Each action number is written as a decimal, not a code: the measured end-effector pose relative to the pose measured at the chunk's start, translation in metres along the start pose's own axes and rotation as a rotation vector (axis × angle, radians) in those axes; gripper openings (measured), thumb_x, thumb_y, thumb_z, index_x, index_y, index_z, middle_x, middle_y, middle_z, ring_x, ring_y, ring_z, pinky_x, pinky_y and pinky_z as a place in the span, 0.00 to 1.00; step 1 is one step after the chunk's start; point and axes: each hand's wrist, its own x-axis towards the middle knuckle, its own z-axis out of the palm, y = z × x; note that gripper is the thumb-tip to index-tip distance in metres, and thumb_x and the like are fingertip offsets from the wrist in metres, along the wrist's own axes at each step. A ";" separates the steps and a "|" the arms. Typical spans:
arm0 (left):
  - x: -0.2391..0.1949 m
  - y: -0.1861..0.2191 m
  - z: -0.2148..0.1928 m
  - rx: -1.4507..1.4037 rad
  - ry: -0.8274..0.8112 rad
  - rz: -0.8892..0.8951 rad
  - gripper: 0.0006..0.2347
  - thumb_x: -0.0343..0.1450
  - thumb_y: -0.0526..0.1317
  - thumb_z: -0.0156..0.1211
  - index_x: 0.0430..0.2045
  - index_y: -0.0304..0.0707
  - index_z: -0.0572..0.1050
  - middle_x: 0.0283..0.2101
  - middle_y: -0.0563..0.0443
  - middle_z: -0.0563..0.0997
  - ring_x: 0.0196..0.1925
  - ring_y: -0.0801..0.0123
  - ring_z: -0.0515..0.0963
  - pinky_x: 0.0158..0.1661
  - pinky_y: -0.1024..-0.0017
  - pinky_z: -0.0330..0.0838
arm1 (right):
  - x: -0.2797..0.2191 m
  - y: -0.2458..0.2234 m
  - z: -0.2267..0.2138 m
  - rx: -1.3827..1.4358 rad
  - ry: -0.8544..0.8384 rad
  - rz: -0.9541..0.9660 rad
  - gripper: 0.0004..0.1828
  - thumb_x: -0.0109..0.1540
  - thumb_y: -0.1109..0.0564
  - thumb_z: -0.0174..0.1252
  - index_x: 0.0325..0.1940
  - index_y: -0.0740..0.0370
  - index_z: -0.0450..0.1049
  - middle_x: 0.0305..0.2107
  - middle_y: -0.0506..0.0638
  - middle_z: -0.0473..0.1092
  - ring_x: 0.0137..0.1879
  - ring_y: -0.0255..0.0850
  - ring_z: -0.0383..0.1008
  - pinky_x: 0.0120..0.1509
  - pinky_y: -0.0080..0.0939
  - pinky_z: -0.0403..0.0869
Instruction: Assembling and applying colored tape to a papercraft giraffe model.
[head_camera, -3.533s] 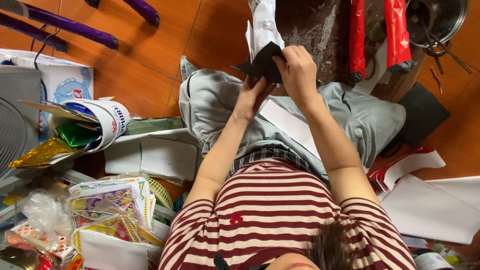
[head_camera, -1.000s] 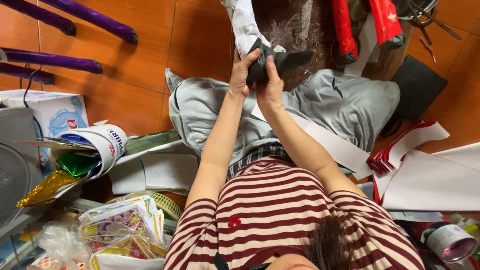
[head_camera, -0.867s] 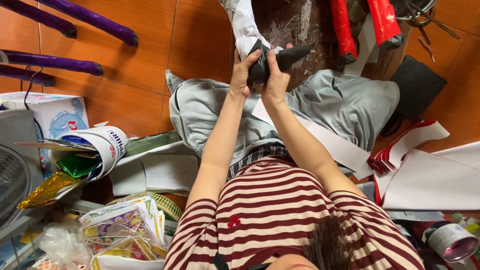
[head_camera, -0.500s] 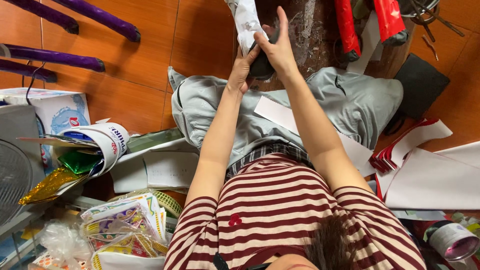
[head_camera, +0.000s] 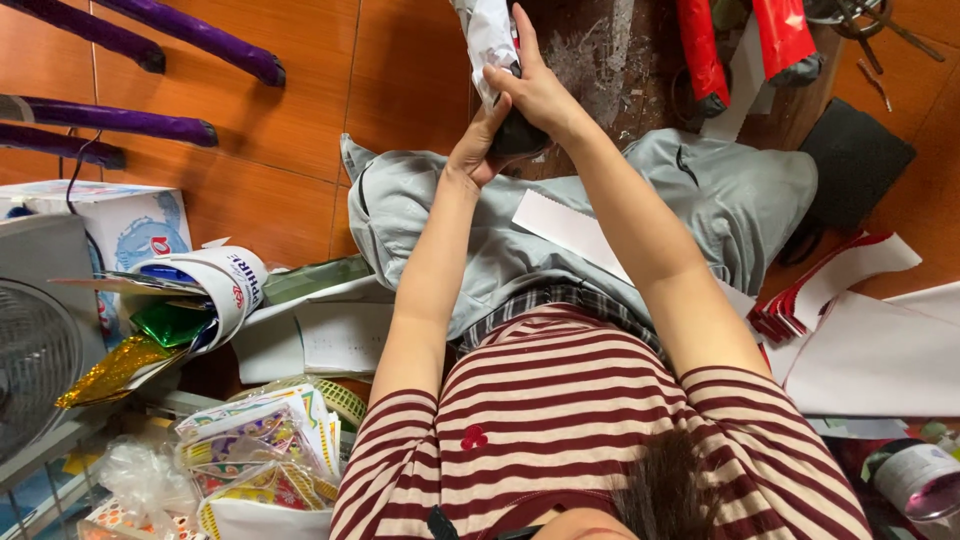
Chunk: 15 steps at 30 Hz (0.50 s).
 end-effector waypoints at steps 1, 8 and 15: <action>0.006 -0.004 -0.009 -0.004 0.008 0.049 0.39 0.67 0.52 0.72 0.70 0.38 0.56 0.60 0.43 0.73 0.59 0.53 0.77 0.53 0.55 0.81 | -0.001 0.000 0.002 0.019 0.012 -0.026 0.49 0.72 0.50 0.62 0.84 0.50 0.34 0.76 0.67 0.54 0.81 0.55 0.56 0.82 0.50 0.60; 0.008 -0.003 -0.005 -0.006 0.047 0.108 0.39 0.66 0.46 0.74 0.70 0.41 0.56 0.62 0.44 0.74 0.61 0.57 0.78 0.55 0.59 0.81 | 0.011 0.020 -0.004 -0.541 0.161 -0.157 0.46 0.74 0.38 0.57 0.85 0.49 0.37 0.78 0.64 0.48 0.83 0.60 0.45 0.85 0.57 0.48; 0.003 0.006 0.006 -0.026 -0.003 0.061 0.38 0.67 0.43 0.74 0.70 0.41 0.55 0.59 0.43 0.75 0.58 0.57 0.80 0.54 0.58 0.82 | 0.036 0.008 -0.004 -0.870 0.151 -0.270 0.43 0.75 0.31 0.53 0.83 0.53 0.46 0.76 0.62 0.49 0.81 0.61 0.46 0.82 0.63 0.44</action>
